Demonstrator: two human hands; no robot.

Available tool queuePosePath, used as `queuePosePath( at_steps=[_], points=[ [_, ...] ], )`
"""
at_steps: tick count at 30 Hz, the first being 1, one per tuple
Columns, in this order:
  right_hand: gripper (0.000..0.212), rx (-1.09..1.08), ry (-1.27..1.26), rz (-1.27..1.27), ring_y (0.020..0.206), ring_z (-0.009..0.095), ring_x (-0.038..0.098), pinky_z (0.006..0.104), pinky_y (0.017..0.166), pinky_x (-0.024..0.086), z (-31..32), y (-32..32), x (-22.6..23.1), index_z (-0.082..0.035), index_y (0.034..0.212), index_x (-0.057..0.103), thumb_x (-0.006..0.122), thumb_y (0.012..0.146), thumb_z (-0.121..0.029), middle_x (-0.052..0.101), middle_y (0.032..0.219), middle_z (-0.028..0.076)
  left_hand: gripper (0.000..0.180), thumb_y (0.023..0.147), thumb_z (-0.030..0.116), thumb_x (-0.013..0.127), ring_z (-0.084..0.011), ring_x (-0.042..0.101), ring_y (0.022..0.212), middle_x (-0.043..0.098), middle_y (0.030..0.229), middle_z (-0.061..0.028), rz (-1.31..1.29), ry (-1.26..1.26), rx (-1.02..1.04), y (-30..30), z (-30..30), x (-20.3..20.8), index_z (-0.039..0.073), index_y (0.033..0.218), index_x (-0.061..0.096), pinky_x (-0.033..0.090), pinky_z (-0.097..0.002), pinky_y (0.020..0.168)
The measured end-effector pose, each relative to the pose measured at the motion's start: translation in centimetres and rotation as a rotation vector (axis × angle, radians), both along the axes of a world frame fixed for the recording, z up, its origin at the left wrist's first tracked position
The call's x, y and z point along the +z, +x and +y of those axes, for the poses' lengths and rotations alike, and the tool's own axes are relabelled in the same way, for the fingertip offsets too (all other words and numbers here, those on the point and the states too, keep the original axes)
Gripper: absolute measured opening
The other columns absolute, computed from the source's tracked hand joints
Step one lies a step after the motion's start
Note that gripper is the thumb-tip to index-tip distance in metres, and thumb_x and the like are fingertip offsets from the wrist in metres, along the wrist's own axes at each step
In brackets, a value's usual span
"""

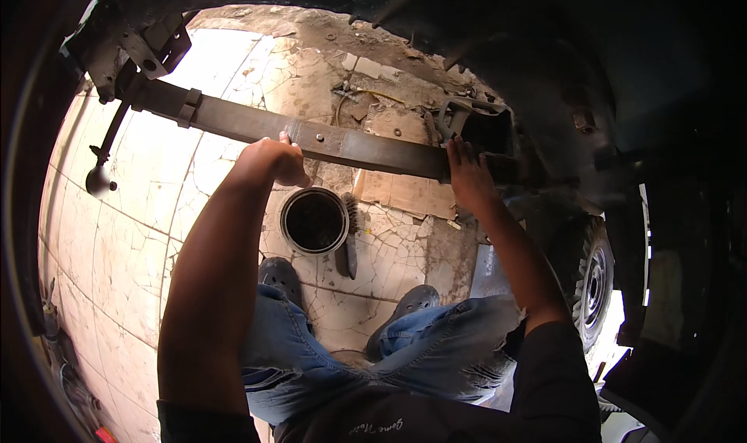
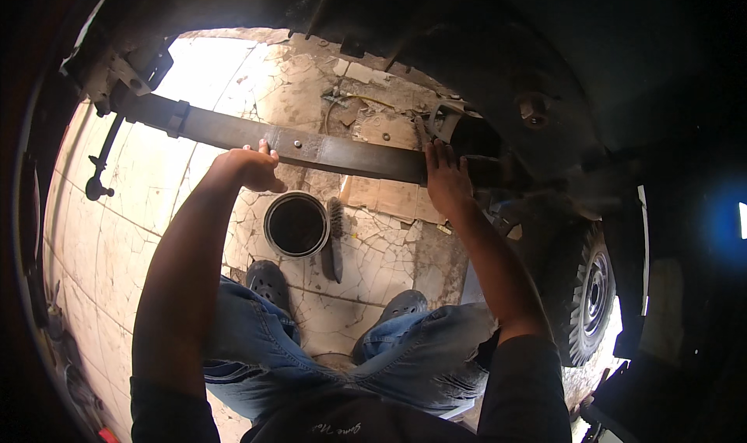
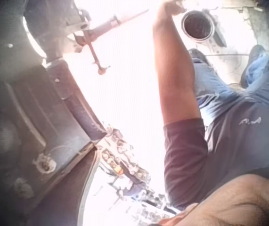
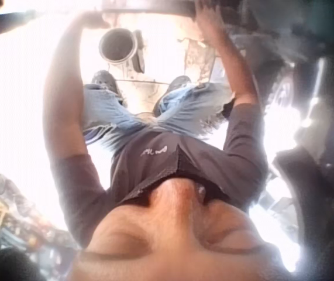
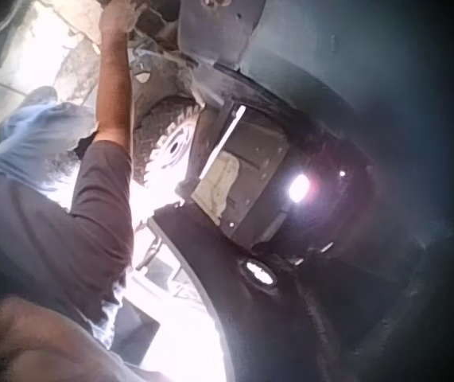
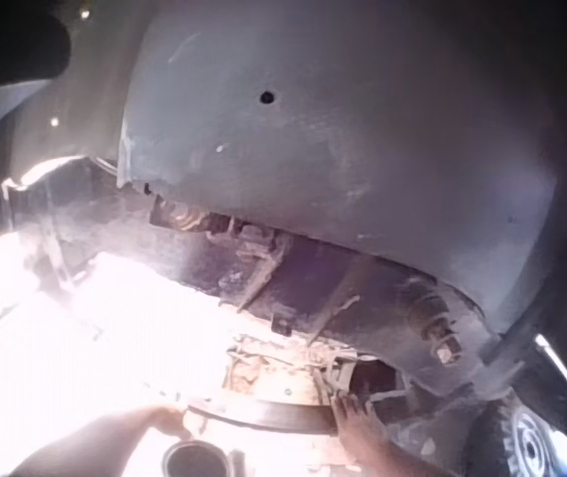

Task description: The person sits beneath a vehicle and repeatedly scrubs a metal undercarriage beam with a wire brush. A bucket of dark liquid is positioned below the work area. The person continues scrubbing the same section of the beam throughout the clip.

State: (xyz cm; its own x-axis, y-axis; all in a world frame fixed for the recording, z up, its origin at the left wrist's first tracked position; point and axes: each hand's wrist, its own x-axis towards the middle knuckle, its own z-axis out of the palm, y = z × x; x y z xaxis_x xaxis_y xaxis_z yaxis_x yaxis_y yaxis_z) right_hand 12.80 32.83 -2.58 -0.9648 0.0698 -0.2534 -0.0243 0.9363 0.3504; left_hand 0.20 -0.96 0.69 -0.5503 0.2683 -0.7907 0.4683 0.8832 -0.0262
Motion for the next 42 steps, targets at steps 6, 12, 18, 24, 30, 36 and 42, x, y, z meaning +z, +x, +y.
queuePosePath(
  at_steps=[6,12,18,24,30,36,42],
  points=[
    [0.074,0.005,-0.032,-0.052,0.144,0.035,0.020,0.0533,0.114,0.023,0.5,1.8,0.2,-0.003,0.151,0.011,0.049,0.087,-0.008,0.012,0.157,0.019,0.092,0.086,0.064,0.048,-0.0390,0.020,0.143,0.008,0.159,-0.0160,0.052,0.024,-0.042,0.5,-0.3,0.2,0.010,0.152,0.012,0.029,-0.0484,0.112],
    [0.080,0.031,-0.053,-0.030,0.144,0.036,0.020,0.0555,0.113,0.024,0.6,0.1,0.3,-0.003,0.151,0.009,0.053,0.084,-0.005,0.011,0.157,0.019,0.093,0.086,0.065,0.047,-0.0393,0.020,0.143,0.007,0.159,-0.0166,0.006,-0.032,-0.012,0.0,0.2,-0.1,0.010,0.152,0.012,0.029,-0.0486,0.112],
    [0.075,0.030,-0.083,0.005,0.143,0.036,0.022,0.0555,0.113,0.024,0.8,0.7,0.0,-0.003,0.150,0.013,0.051,0.086,-0.007,0.016,0.156,0.018,0.094,0.086,0.066,0.046,-0.0419,0.020,0.142,0.008,0.158,-0.0191,0.036,-0.013,-0.065,0.2,0.0,-0.2,0.008,0.152,0.012,0.029,-0.0489,0.112],
    [0.072,0.084,-0.107,0.025,0.143,0.035,0.021,0.0544,0.113,0.023,0.7,2.1,0.3,-0.003,0.150,0.015,0.049,0.086,-0.008,0.017,0.156,0.018,0.097,0.085,0.069,0.046,-0.0429,0.019,0.142,0.008,0.157,-0.0210,0.015,-0.028,-0.104,0.2,-0.1,0.1,0.007,0.152,0.012,0.028,-0.0494,0.112],
    [0.073,0.058,-0.089,0.037,0.144,0.036,0.020,0.0544,0.114,0.022,1.1,0.9,-0.1,-0.003,0.150,0.016,0.050,0.085,-0.008,0.016,0.156,0.018,0.098,0.085,0.070,0.046,-0.0433,0.021,0.141,0.009,0.157,-0.0218,0.027,-0.024,-0.085,-0.1,0.5,-0.7,0.006,0.151,0.013,0.028,-0.0494,0.112],
    [0.074,0.059,-0.068,-0.053,0.143,0.036,0.021,0.0532,0.114,0.022,-0.2,2.9,0.5,-0.002,0.150,0.015,0.051,0.085,-0.008,0.016,0.156,0.019,0.097,0.086,0.069,0.046,-0.0437,0.020,0.141,0.010,0.157,-0.0218,0.036,-0.002,-0.095,0.1,-0.4,-0.2,0.005,0.151,0.013,0.028,-0.0496,0.112],
    [0.078,0.076,-0.085,0.022,0.143,0.037,0.021,0.0535,0.114,0.022,0.8,1.1,0.2,0.001,0.149,0.013,0.053,0.083,-0.008,0.015,0.156,0.021,0.095,0.086,0.068,0.046,-0.0424,0.020,0.142,0.009,0.158,-0.0204,-0.051,-0.019,-0.053,-0.6,0.4,-0.8,0.008,0.152,0.012,0.028,-0.0498,0.112]
  ],
)
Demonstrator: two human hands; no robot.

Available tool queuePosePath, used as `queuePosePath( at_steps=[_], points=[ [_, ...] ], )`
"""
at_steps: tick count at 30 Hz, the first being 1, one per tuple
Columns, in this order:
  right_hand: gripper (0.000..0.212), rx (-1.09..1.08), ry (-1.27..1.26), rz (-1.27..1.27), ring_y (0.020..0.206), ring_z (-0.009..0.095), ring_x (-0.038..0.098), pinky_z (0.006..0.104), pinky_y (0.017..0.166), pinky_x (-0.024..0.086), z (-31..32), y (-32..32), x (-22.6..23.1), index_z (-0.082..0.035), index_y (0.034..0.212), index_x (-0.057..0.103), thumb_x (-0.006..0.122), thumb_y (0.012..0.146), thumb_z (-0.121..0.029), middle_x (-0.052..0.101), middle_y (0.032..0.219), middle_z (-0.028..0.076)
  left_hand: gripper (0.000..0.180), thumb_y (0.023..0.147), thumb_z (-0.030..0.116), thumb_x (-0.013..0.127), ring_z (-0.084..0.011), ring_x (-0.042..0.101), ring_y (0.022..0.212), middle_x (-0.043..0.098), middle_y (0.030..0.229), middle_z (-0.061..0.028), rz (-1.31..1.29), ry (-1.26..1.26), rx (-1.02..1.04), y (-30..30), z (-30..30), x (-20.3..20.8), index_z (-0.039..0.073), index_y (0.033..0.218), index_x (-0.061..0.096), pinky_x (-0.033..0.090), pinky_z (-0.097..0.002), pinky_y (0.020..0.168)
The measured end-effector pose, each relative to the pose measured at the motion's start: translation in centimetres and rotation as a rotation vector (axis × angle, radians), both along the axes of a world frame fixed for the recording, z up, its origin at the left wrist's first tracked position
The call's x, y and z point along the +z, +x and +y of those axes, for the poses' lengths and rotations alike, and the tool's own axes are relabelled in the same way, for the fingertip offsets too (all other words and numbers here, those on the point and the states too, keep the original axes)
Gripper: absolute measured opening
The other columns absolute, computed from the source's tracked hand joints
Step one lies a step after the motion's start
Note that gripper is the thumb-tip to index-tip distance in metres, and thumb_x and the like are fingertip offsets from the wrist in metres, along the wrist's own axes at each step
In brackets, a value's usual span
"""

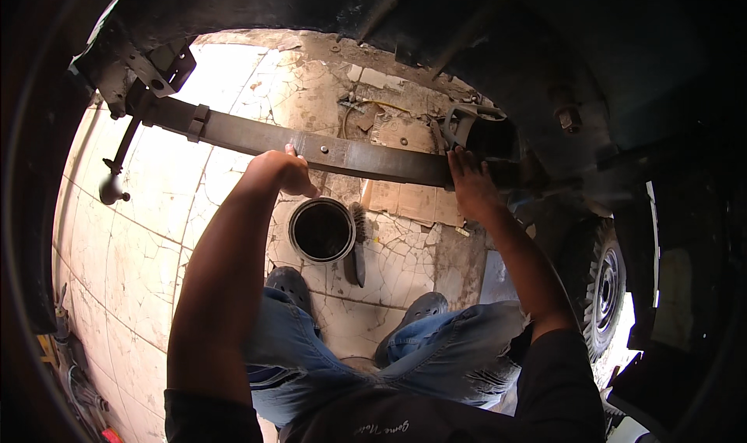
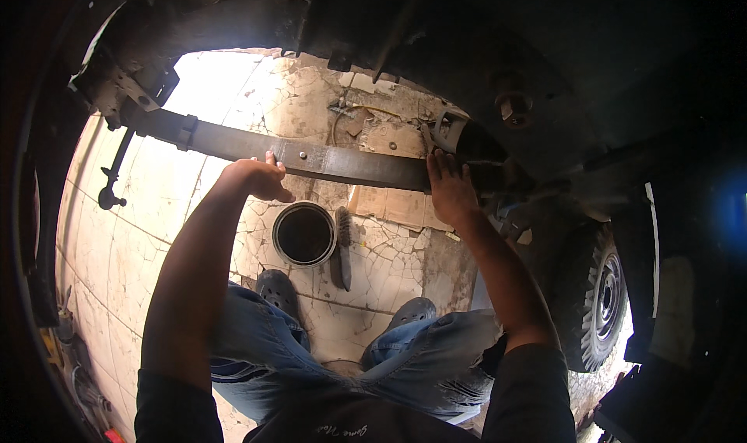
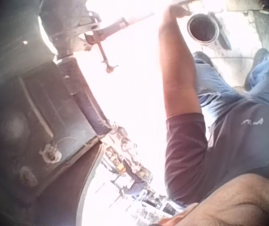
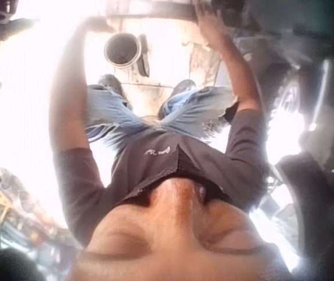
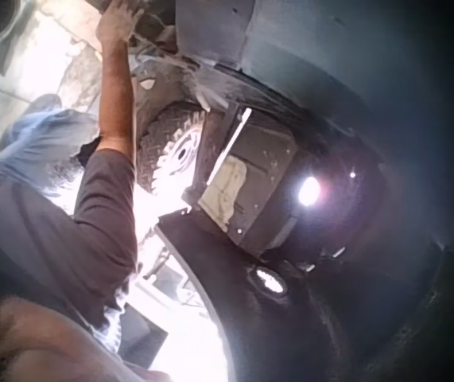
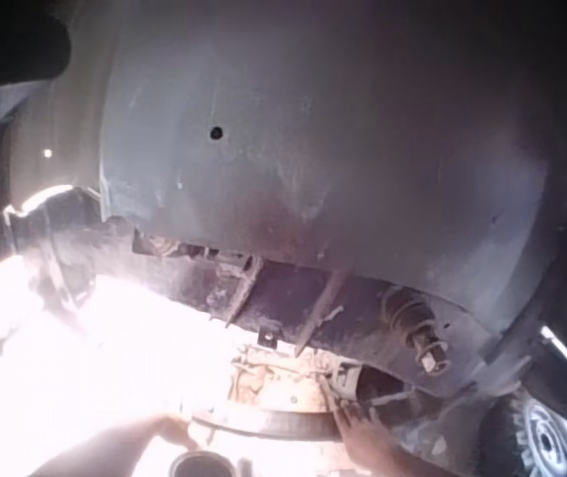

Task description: The person sits beneath a vehicle and repeatedly scrubs a metal undercarriage beam with a wire brush. A bucket of dark liquid is positioned below the work area. The person continues scrubbing the same section of the beam throughout the clip.

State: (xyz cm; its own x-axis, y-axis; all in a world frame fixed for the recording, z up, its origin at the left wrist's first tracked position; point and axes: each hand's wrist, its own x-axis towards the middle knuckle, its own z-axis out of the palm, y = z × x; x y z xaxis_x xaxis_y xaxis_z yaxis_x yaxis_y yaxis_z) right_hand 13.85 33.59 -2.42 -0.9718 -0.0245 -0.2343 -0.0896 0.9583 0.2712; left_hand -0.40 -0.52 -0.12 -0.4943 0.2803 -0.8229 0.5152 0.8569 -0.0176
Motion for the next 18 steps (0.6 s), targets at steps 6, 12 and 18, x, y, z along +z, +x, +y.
queuePosePath(
  at_steps=[6,12,18],
  points=[
    [0.081,0.007,-0.054,-0.092,0.143,0.039,0.020,0.0535,0.114,0.020,-0.8,1.9,0.6,0.003,0.148,0.012,0.056,0.080,-0.006,0.015,0.155,0.024,0.095,0.086,0.069,0.045,-0.0425,0.021,0.142,0.009,0.158,-0.0196,0.076,0.033,-0.034,0.5,-1.3,0.1,0.008,0.152,0.013,0.028,-0.0496,0.112],
    [0.080,0.112,-0.211,0.172,0.141,0.040,0.023,0.0533,0.113,0.022,0.6,1.2,-2.1,0.007,0.146,0.015,0.057,0.080,-0.007,0.018,0.152,0.029,0.096,0.086,0.069,0.045,-0.0436,0.021,0.141,0.011,0.157,-0.0213,0.046,0.030,-0.013,0.3,-0.4,-0.2,0.006,0.151,0.014,0.028,-0.0485,0.112],
    [0.082,0.089,-0.142,0.076,0.143,0.038,0.017,0.0507,0.115,0.018,0.4,-0.6,-1.5,0.006,0.148,0.012,0.053,0.076,-0.001,0.014,0.154,0.026,0.097,0.086,0.068,0.045,-0.0440,0.019,0.142,0.008,0.157,-0.0224,0.078,0.008,-0.037,0.6,-0.4,0.4,0.005,0.151,0.013,0.028,-0.0492,0.112]
  ],
)
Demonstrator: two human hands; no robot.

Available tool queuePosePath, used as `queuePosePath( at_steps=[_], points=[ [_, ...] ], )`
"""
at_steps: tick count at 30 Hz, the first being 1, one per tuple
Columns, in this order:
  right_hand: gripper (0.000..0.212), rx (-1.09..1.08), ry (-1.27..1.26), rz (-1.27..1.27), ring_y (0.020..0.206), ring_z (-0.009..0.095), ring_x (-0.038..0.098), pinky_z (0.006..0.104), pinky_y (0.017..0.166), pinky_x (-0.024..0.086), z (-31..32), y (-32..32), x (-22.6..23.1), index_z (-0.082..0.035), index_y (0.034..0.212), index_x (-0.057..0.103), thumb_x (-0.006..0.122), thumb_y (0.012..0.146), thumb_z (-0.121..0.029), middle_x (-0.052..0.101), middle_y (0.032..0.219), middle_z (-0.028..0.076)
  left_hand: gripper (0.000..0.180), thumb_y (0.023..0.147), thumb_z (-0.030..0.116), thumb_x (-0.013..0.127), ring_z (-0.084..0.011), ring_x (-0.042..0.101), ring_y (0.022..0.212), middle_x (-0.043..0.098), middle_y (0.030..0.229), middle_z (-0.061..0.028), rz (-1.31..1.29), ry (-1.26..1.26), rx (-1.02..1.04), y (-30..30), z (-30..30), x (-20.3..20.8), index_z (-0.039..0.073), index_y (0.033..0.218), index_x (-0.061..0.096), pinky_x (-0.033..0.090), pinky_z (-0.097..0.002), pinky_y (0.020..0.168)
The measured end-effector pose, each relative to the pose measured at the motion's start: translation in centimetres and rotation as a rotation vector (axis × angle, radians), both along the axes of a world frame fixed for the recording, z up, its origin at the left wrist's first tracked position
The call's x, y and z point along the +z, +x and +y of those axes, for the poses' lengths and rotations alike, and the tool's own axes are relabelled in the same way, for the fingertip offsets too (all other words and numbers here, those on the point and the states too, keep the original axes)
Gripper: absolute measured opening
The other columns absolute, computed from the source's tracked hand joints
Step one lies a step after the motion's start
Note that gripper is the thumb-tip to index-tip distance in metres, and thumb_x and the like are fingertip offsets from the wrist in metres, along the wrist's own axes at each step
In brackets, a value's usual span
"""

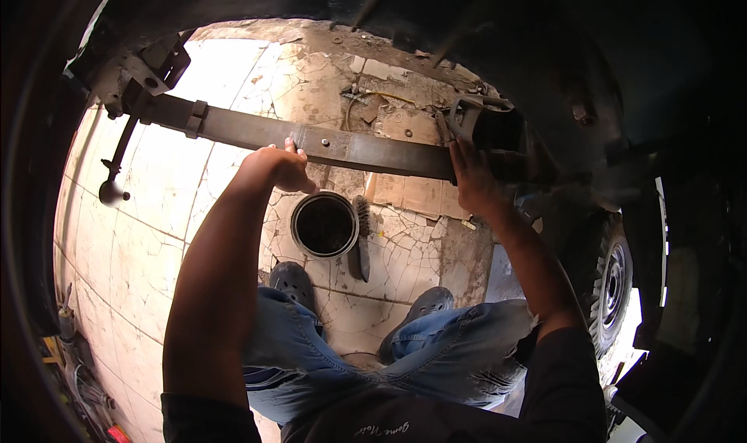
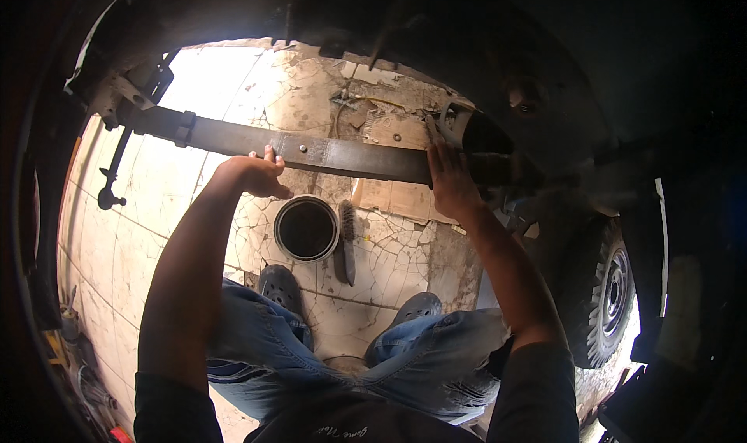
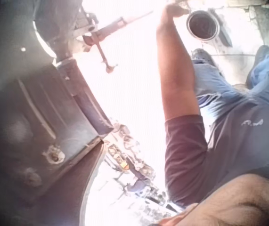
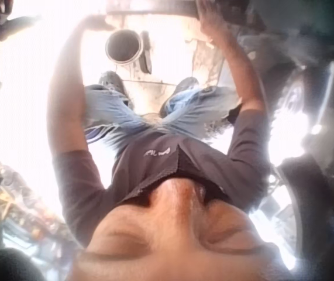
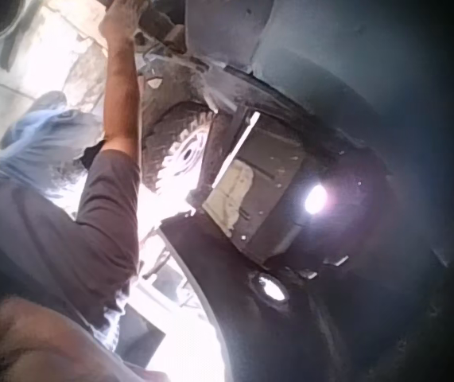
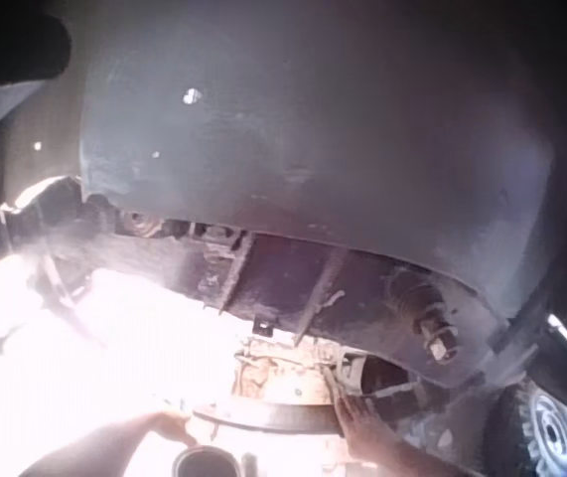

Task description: The person sits beneath a vehicle and repeatedly scrubs a metal undercarriage beam with a wire brush. A bucket of dark liquid is positioned below the work area. The person continues scrubbing the same section of the beam throughout the clip.

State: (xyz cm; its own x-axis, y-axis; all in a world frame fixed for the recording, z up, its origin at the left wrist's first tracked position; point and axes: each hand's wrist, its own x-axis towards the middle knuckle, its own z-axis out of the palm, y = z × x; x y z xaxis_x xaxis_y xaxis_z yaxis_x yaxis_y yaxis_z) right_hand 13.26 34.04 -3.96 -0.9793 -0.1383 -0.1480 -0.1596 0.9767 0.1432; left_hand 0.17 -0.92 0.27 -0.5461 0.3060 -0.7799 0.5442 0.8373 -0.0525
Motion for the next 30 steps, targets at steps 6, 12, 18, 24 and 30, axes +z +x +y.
queuePosePath(
  at_steps=[6,12,18,24,30],
  points=[
    [0.084,-0.066,-0.044,-0.135,0.145,0.037,0.012,0.0487,0.117,0.014,-0.3,-0.5,1.3,0.004,0.149,0.011,0.048,0.075,0.003,0.009,0.156,0.024,0.094,0.088,0.068,0.044,-0.0423,0.020,0.142,0.007,0.157,-0.0217,-0.035,-0.039,-0.004,0.0,0.4,0.4,0.007,0.152,0.011,0.028,-0.0480,0.113],
    [0.074,0.057,-0.289,0.092,0.142,0.040,0.020,0.0508,0.116,0.017,2.2,2.3,-1.2,0.006,0.146,0.021,0.051,0.079,-0.004,0.020,0.153,0.026,0.095,0.087,0.065,0.048,-0.0427,0.018,0.142,0.006,0.157,-0.0213,-0.010,-0.016,0.006,0.2,0.4,0.8,0.005,0.151,0.012,0.027,-0.0499,0.113],
    [0.082,0.023,-0.176,0.212,0.140,0.041,0.025,0.0526,0.114,0.020,0.3,2.6,-1.7,0.008,0.145,0.022,0.062,0.078,-0.017,0.022,0.150,0.029,0.099,0.085,0.067,0.049,-0.0454,0.019,0.141,0.004,0.157,-0.0229,-0.055,-0.036,0.066,-0.2,1.2,-0.3,0.002,0.151,0.013,0.026,-0.0495,0.113],
    [0.099,-0.022,-0.069,0.097,0.139,0.045,0.021,0.0508,0.115,0.020,-0.1,-0.7,-0.3,0.010,0.144,0.018,0.072,0.069,-0.027,0.019,0.149,0.032,0.099,0.086,0.068,0.048,-0.0454,0.019,0.141,0.004,0.157,-0.0224,-0.040,-0.099,0.038,-0.3,1.8,0.0,0.002,0.151,0.014,0.026,-0.0491,0.113],
    [0.096,-0.009,0.016,0.066,0.139,0.044,0.021,0.0483,0.116,0.018,-1.3,1.5,0.2,0.012,0.143,0.017,0.070,0.069,-0.020,0.019,0.149,0.032,0.098,0.087,0.067,0.048,-0.0456,0.017,0.142,0.003,0.157,-0.0218,-0.036,-0.022,0.045,0.2,0.7,-0.2,0.002,0.151,0.011,0.026,-0.0499,0.113]
  ],
)
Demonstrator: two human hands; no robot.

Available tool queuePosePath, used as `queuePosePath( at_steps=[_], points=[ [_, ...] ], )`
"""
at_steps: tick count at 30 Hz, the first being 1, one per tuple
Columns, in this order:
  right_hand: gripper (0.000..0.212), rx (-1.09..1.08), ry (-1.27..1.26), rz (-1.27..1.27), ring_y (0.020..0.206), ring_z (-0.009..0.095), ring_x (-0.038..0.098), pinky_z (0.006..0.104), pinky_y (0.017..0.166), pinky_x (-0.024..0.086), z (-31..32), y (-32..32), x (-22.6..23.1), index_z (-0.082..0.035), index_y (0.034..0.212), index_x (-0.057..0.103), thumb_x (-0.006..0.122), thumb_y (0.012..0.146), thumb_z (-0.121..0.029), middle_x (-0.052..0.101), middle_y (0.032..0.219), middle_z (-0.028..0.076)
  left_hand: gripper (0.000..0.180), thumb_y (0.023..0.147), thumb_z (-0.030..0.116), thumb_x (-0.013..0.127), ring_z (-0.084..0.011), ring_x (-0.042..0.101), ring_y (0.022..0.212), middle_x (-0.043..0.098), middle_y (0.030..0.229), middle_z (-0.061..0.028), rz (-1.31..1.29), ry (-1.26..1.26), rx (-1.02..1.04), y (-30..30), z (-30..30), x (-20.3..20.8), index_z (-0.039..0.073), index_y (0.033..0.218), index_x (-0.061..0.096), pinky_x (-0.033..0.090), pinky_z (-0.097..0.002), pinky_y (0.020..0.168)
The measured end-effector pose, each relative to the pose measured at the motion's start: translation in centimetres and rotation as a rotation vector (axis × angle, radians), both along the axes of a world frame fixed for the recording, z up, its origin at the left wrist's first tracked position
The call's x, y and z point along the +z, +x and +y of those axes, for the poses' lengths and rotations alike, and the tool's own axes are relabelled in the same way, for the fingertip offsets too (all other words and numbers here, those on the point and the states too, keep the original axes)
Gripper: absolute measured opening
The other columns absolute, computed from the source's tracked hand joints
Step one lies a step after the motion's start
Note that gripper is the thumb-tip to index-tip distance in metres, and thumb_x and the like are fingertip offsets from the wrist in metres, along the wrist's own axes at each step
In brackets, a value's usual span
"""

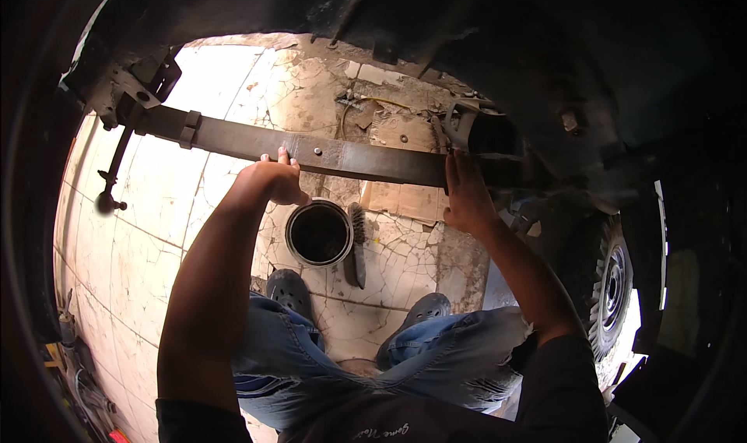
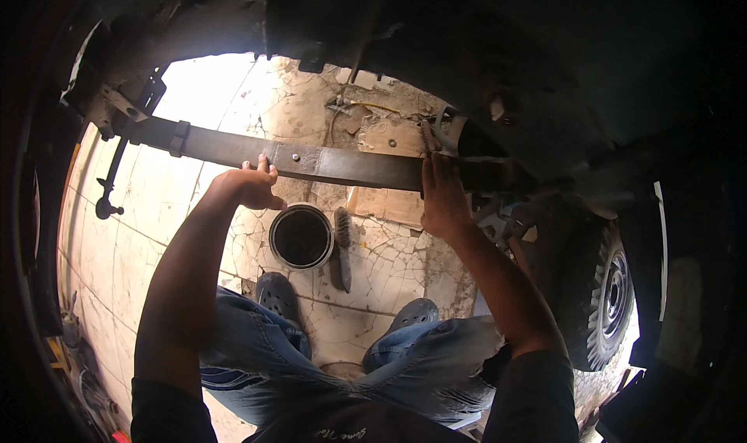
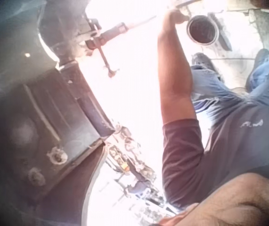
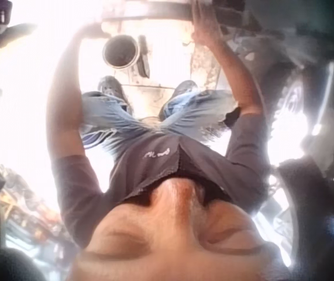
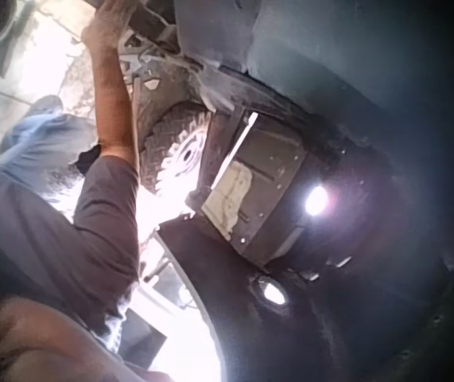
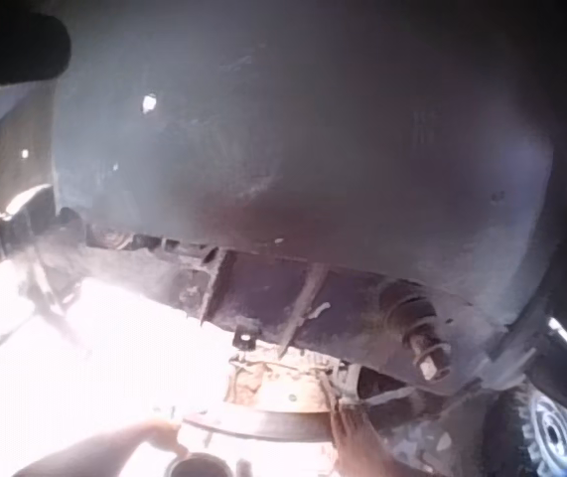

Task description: The person sits beneath a vehicle and repeatedly scrubs a metal undercarriage beam with a wire brush. A bucket of dark liquid is positioned below the work area. The person continues scrubbing the same section of the beam throughout the clip.

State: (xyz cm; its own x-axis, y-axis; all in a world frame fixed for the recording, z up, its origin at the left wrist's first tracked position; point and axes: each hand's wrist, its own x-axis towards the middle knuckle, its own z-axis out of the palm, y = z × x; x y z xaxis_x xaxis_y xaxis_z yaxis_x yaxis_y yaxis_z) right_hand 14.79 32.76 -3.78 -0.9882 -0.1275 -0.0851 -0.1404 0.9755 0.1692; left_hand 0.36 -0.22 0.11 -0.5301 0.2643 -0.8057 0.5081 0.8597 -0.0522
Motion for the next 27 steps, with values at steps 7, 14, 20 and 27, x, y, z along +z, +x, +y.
queuePosePath(
  at_steps=[7,14,20,27],
  points=[
    [0.090,0.045,0.096,0.098,0.140,0.041,0.023,0.0484,0.116,0.019,0.4,-0.2,-0.8,0.010,0.144,0.019,0.066,0.072,-0.015,0.020,0.150,0.030,0.098,0.086,0.067,0.049,-0.0455,0.018,0.141,0.003,0.158,-0.0198,0.006,-0.030,0.028,0.3,0.2,0.4,0.004,0.151,0.011,0.026,-0.0485,0.114],
    [0.092,-0.025,0.157,-0.083,0.140,0.043,0.022,0.0506,0.114,0.020,-0.5,-1.4,0.8,0.011,0.144,0.017,0.066,0.071,-0.015,0.018,0.149,0.032,0.101,0.084,0.067,0.053,-0.0456,0.019,0.141,0.003,0.158,-0.0202,0.030,-0.013,0.013,0.3,0.3,-0.1,0.004,0.151,0.011,0.026,-0.0484,0.114],
    [0.091,0.024,0.106,-0.044,0.140,0.042,0.022,0.0493,0.115,0.021,-0.7,2.1,-0.4,0.011,0.145,0.016,0.064,0.073,-0.016,0.019,0.150,0.031,0.104,0.082,0.067,0.055,-0.0463,0.016,0.141,0.002,0.158,-0.0210,0.010,0.015,0.034,0.3,0.2,0.0,0.004,0.151,0.010,0.026,-0.0506,0.113],
    [0.093,-0.043,-0.005,-0.021,0.138,0.046,0.023,0.0520,0.114,0.021,-0.1,-2.4,-0.1,0.011,0.145,0.015,0.065,0.070,-0.012,0.018,0.149,0.032,0.108,0.080,0.070,0.056,-0.0463,0.016,0.141,0.002,0.157,-0.0219,0.020,0.001,0.032,0.1,0.5,0.2,0.003,0.151,0.011,0.025,-0.0488,0.114]
  ],
)
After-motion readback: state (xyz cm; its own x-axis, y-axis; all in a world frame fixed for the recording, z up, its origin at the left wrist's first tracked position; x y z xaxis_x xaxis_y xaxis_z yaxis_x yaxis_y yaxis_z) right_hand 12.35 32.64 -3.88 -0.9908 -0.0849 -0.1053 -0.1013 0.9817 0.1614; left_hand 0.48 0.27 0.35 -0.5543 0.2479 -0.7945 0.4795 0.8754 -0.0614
